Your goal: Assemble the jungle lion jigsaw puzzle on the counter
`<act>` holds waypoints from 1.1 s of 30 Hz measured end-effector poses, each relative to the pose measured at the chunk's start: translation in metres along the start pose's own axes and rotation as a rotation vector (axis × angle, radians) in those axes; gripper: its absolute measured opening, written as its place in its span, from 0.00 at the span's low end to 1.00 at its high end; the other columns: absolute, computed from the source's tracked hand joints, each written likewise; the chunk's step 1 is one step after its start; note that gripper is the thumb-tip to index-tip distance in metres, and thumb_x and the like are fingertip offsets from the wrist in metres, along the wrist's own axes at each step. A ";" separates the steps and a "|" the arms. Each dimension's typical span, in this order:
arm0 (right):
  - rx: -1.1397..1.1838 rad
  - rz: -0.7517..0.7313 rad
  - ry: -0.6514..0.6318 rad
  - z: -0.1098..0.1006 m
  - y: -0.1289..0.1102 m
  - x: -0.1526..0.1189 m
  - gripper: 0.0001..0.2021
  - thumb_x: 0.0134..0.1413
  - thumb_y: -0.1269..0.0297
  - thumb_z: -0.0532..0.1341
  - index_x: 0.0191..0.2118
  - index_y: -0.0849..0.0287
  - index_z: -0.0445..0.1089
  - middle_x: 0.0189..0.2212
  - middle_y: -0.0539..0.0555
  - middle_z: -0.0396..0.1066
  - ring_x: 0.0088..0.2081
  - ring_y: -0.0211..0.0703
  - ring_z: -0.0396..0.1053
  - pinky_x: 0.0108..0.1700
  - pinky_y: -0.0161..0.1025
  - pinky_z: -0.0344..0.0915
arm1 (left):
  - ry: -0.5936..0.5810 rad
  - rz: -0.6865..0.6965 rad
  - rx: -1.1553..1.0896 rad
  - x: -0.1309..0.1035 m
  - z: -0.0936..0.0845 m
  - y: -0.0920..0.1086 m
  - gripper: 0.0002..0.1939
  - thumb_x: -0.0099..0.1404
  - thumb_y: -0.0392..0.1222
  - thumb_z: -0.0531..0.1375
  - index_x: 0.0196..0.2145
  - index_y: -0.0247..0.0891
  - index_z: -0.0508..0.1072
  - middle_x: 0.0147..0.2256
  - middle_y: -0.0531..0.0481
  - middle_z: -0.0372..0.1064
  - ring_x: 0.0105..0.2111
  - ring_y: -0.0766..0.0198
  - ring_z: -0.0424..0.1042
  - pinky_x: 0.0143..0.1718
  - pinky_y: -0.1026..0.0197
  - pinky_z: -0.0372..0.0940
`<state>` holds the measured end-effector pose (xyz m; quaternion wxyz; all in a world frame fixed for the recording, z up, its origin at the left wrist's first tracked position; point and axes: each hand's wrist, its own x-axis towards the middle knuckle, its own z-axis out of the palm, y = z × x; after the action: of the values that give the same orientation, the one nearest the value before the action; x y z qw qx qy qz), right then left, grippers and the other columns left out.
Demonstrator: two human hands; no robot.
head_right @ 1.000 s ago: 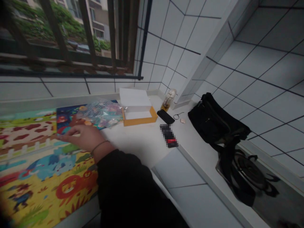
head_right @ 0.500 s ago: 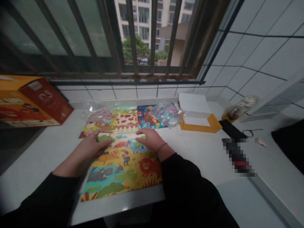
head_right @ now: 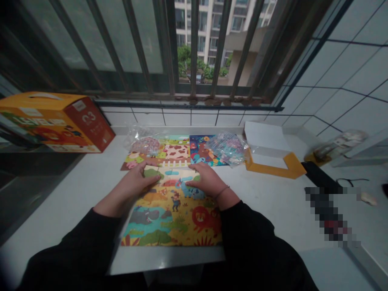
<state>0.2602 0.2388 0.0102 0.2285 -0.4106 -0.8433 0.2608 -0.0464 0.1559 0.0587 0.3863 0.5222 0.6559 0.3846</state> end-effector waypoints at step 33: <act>0.409 0.186 0.014 -0.009 -0.016 -0.002 0.14 0.58 0.52 0.72 0.42 0.56 0.80 0.39 0.55 0.83 0.40 0.47 0.78 0.42 0.41 0.70 | -0.014 -0.024 -0.155 -0.004 0.004 0.007 0.21 0.54 0.51 0.78 0.28 0.41 0.71 0.23 0.54 0.69 0.23 0.66 0.63 0.24 0.62 0.57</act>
<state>0.2578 0.2305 0.0273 0.2879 -0.4337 -0.7298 0.4433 -0.0392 0.1533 0.0633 0.4348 0.4853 0.6276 0.4261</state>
